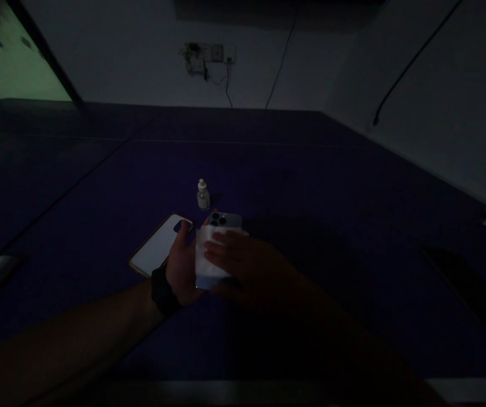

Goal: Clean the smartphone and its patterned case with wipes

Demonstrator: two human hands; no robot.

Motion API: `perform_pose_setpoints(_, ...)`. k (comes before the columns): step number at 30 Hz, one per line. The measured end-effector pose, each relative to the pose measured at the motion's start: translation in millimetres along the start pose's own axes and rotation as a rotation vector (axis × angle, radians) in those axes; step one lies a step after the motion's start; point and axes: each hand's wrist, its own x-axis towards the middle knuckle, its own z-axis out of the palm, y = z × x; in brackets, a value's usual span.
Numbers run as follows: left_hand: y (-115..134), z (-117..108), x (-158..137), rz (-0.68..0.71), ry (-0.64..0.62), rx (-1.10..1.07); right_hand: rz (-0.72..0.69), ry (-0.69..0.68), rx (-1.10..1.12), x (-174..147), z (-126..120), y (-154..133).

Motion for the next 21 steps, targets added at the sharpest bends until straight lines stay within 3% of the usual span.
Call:
perform_pose_setpoints(3,-0.6,4.1,-2.1,0.020,0.028,-0.041,0.072,0.026,-0.053,0.0,0.4,3.7)
perform_pose_setpoints(8,0.0,0.9,-1.2,-0.048,-0.023,-0.090,-0.107,-0.057,0.067,2.1,-2.1,-4.0)
perform_pose_setpoints(13,-1.5,-0.2,1.7,0.000,-0.006,-0.088,0.048,0.009,-0.062,0.3,-0.4,2.9)
perform_pose_setpoints(17,-1.1,-3.2,1.9,-0.050,-0.005,-0.081,-0.115,-0.028,0.012,0.4,2.4,4.1)
perform_pose_setpoints(21,-1.8,1.8,-0.7,-0.007,-0.037,0.000,0.025,0.066,-0.128,-1.7,3.1,12.8)
